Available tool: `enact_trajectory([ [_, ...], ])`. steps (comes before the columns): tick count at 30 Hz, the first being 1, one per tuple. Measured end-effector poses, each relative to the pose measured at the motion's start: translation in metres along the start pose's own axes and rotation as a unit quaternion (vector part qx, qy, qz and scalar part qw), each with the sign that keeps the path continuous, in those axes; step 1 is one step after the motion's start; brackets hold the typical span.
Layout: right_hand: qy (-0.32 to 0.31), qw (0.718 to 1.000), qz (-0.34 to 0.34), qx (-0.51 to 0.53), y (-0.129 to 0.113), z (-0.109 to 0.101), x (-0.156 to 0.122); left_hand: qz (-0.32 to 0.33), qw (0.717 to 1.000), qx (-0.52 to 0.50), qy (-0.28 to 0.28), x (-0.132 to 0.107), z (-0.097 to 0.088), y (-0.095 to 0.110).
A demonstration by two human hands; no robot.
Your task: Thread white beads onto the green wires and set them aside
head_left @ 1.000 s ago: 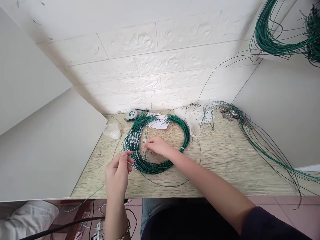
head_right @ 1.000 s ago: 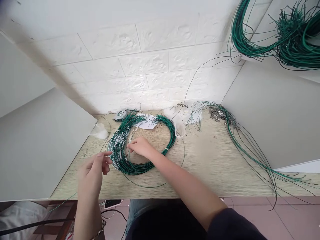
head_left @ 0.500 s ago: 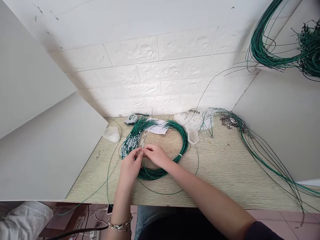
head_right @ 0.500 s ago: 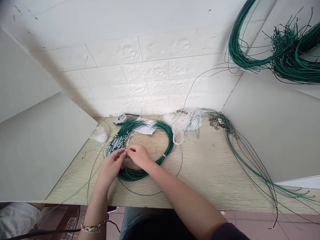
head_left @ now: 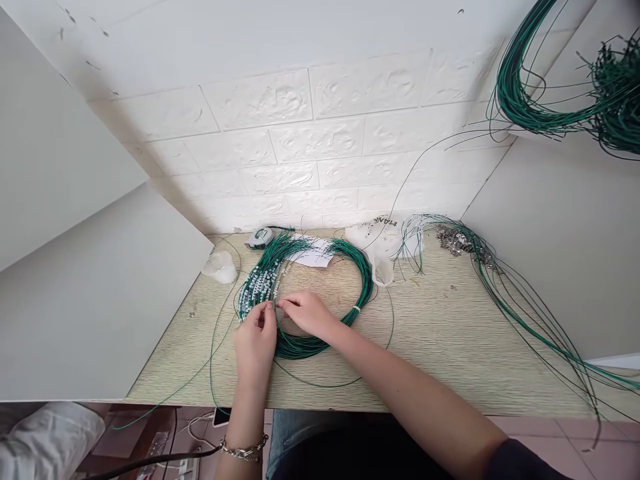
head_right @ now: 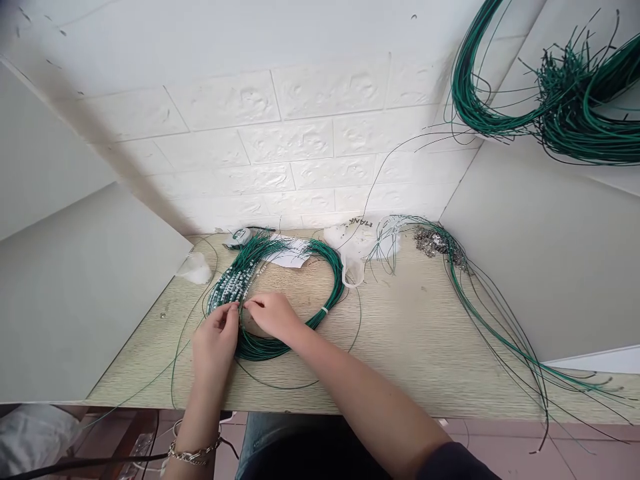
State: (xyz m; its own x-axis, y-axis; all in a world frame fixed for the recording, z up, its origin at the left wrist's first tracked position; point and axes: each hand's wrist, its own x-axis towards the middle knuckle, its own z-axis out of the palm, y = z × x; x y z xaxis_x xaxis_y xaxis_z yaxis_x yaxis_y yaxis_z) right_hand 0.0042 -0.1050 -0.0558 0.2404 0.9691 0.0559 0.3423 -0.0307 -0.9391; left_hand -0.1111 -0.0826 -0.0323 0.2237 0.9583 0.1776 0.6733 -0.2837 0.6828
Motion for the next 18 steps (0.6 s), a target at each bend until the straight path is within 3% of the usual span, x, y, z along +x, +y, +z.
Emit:
enact_trajectory([
  [5,-0.002,0.999,0.035,-0.008,-0.001,0.002,0.0,-0.008,0.999,-0.025,-0.017,0.001,0.002,-0.004],
  [12,0.004,0.996,0.082,0.029,-0.002,0.004,0.005,-0.009,0.987,-0.147,-0.058,0.003,0.007,-0.017],
  [18,0.015,0.993,0.098,0.065,-0.004,0.003,0.008,0.033,0.984,-0.168,-0.056,0.001,0.009,-0.017],
])
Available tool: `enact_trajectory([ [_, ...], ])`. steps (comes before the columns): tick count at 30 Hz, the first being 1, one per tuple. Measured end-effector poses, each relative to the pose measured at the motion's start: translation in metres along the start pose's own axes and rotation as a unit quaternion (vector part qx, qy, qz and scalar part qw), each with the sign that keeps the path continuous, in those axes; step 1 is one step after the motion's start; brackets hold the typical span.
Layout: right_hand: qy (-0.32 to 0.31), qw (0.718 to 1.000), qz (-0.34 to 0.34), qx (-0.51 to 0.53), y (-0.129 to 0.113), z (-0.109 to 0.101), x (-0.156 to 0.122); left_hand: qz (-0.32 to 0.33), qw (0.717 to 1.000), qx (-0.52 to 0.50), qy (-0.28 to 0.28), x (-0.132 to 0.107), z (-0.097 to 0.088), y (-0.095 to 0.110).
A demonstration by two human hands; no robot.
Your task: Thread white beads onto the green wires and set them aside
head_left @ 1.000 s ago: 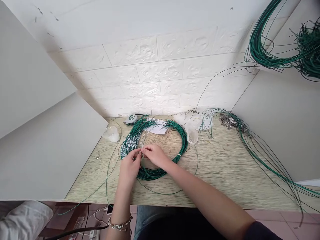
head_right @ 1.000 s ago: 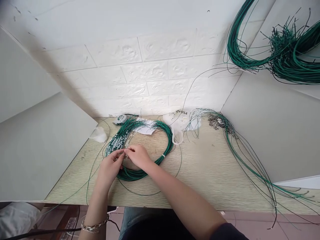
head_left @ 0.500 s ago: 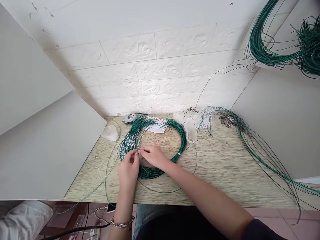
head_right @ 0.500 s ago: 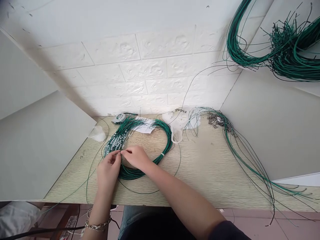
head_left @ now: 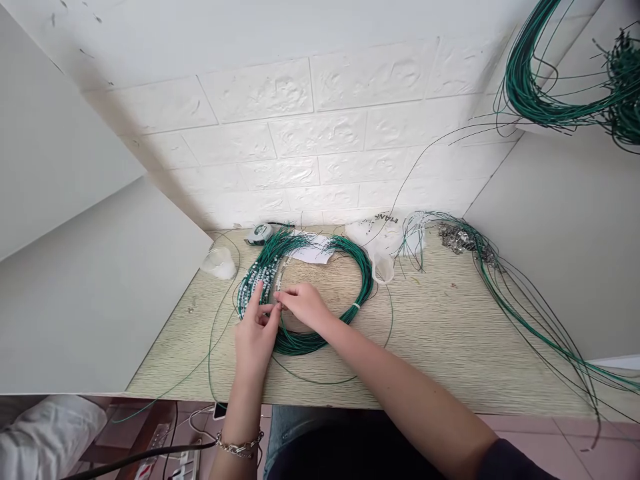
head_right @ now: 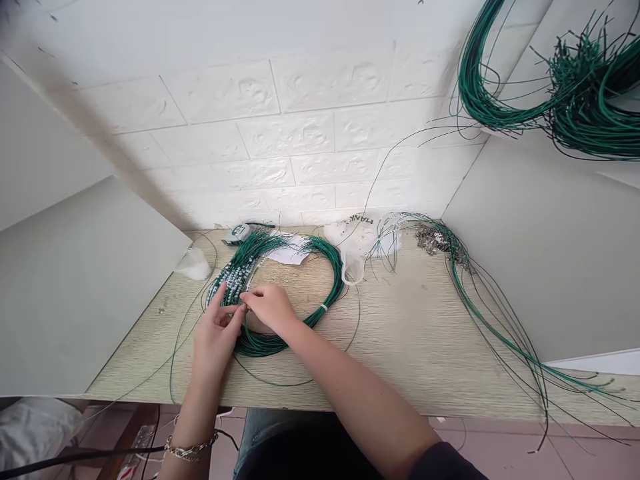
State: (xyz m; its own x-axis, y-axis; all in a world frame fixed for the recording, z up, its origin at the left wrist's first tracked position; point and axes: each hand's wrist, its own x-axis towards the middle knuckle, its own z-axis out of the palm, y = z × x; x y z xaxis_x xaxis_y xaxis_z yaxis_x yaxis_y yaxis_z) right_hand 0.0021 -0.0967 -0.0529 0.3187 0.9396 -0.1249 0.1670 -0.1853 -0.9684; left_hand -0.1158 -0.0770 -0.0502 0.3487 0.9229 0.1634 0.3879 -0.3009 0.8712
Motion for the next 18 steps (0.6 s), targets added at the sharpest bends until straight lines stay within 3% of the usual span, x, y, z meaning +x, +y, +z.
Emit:
enact_trajectory([
  [12,0.006,0.999,-0.053,-0.007,0.001,-0.001,-0.002,-0.008,0.986,0.166,-0.013,0.0,-0.002,0.014],
  [18,-0.003,0.997,-0.079,-0.003,-0.001,-0.002,-0.006,-0.002,0.986,0.162,-0.046,0.002,-0.005,0.017],
])
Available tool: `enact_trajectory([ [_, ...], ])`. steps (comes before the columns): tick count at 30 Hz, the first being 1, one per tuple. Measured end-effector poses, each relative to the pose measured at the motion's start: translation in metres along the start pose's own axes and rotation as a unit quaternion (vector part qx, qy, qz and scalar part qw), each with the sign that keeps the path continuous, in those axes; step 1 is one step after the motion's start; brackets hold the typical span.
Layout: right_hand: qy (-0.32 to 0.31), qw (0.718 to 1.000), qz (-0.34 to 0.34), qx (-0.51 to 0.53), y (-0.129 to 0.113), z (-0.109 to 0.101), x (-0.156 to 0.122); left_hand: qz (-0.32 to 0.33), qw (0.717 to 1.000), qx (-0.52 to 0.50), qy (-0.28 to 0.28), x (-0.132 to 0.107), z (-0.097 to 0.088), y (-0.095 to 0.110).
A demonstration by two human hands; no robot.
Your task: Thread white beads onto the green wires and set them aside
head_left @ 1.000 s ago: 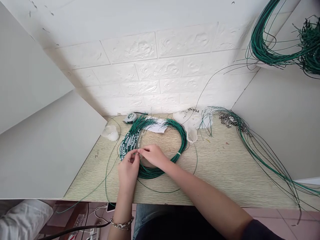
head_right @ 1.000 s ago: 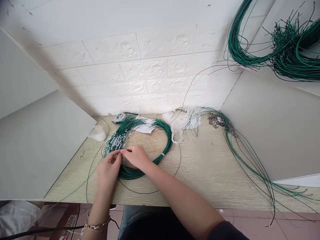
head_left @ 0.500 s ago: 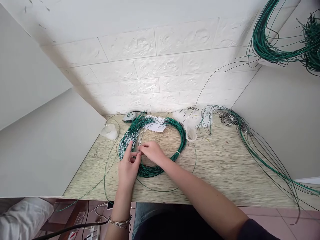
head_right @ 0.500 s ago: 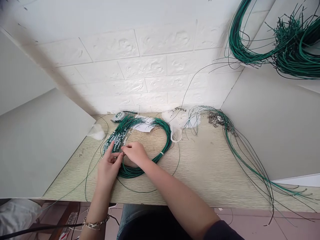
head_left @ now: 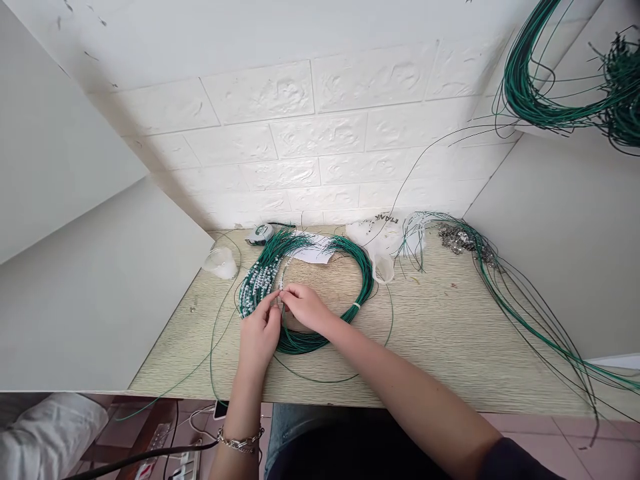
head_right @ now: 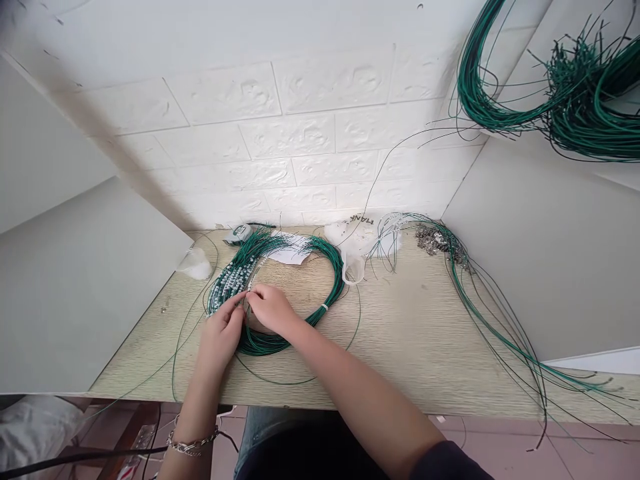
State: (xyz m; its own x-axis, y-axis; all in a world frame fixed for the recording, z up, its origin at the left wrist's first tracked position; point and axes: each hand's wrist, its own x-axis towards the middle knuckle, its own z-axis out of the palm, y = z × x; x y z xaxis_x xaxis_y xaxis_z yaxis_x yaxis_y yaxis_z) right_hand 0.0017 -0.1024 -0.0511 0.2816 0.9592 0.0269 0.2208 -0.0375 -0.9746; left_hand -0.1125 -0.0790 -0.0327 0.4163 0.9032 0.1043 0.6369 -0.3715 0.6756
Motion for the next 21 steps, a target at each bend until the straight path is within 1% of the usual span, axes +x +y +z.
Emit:
enact_trajectory([
  [5,-0.022,1.0,-0.014,0.01,0.0024,-0.0021,0.0004,0.008,1.0,-0.024,-0.017,0.0005,-0.0021,0.0018],
  [10,-0.034,0.999,-0.018,0.017,0.0065,-0.0034,0.0019,0.009,0.999,-0.024,-0.025,0.0017,-0.0027,0.0019],
  [17,-0.051,0.996,0.004,0.077,0.0063,-0.0039,0.0012,0.005,0.998,-0.048,-0.042,0.0025,-0.0042,0.0012],
  [21,-0.06,0.99,0.035,0.123,0.0068,-0.004,0.0024,0.027,0.999,-0.019,-0.043,0.0021,-0.0048,0.0013],
])
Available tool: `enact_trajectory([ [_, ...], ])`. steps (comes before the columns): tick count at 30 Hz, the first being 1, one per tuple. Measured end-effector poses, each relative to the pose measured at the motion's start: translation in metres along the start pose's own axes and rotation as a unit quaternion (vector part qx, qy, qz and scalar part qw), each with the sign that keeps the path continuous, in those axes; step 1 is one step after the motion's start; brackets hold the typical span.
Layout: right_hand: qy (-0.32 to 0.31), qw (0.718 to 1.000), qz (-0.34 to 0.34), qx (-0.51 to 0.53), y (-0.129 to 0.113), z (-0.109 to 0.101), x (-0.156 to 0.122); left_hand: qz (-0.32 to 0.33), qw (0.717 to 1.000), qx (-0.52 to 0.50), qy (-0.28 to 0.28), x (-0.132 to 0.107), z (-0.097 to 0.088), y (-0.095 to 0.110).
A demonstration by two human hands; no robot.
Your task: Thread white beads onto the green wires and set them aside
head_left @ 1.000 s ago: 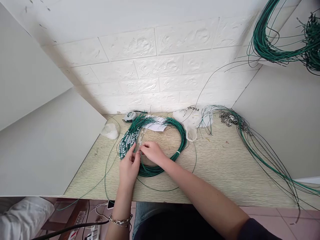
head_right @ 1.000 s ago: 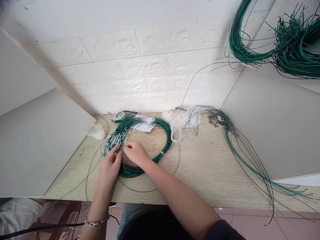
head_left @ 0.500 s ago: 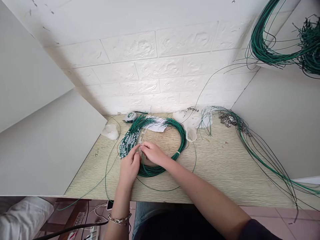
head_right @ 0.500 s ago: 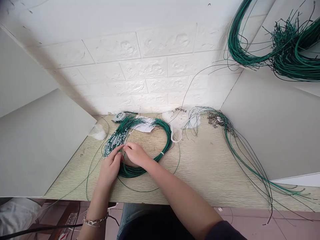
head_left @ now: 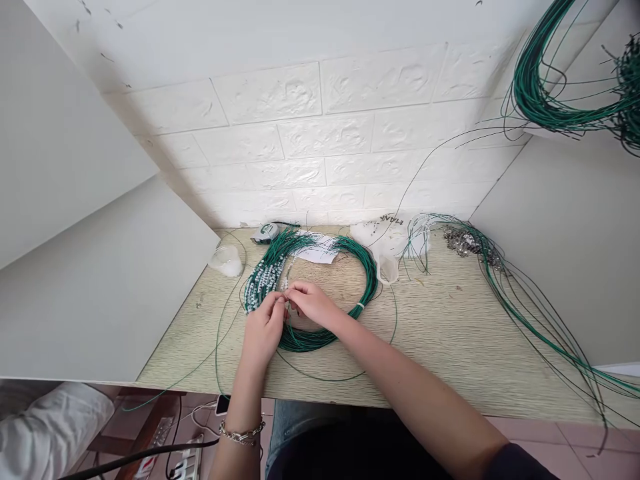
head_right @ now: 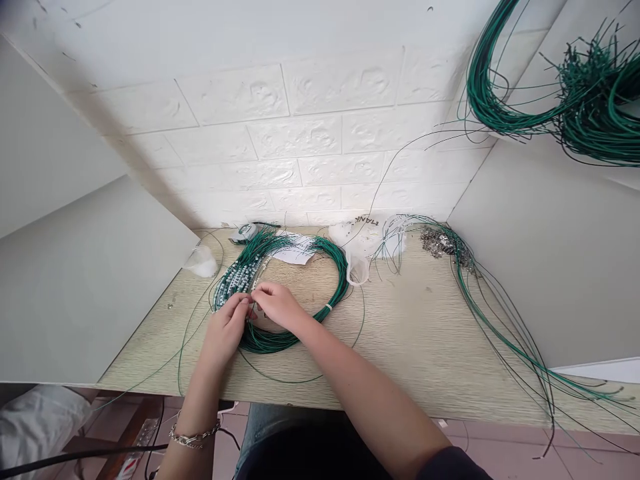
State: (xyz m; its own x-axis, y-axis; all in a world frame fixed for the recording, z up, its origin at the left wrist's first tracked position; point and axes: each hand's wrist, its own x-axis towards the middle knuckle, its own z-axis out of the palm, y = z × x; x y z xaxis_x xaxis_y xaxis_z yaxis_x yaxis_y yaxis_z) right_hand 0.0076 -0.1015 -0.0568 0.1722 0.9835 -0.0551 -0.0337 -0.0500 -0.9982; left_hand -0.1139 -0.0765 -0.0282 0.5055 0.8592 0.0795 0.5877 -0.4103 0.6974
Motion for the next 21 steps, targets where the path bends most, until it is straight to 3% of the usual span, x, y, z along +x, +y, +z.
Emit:
enact_trajectory([
  [7,0.007,0.997,0.032,0.069,-0.01,-0.002,-0.003,-0.015,0.998,0.059,0.025,0.003,0.002,-0.002],
  [11,-0.003,0.975,0.062,0.215,-0.025,-0.008,-0.013,-0.026,0.996,0.075,0.033,0.004,0.0,-0.003],
  [14,-0.013,0.959,0.072,0.272,-0.034,-0.012,-0.023,-0.01,0.991,0.106,0.076,0.005,-0.004,0.004],
  [17,-0.022,0.963,0.078,0.258,-0.036,-0.013,-0.032,0.012,0.984,0.129,0.124,0.015,-0.01,0.018],
  [19,-0.039,0.969,0.066,0.235,-0.035,-0.013,-0.036,0.004,0.993,0.079,0.089,0.03,-0.014,0.029],
  [21,-0.056,0.975,0.045,0.212,-0.032,-0.012,-0.039,-0.029,1.0,0.0,0.01,0.049,-0.017,0.038],
])
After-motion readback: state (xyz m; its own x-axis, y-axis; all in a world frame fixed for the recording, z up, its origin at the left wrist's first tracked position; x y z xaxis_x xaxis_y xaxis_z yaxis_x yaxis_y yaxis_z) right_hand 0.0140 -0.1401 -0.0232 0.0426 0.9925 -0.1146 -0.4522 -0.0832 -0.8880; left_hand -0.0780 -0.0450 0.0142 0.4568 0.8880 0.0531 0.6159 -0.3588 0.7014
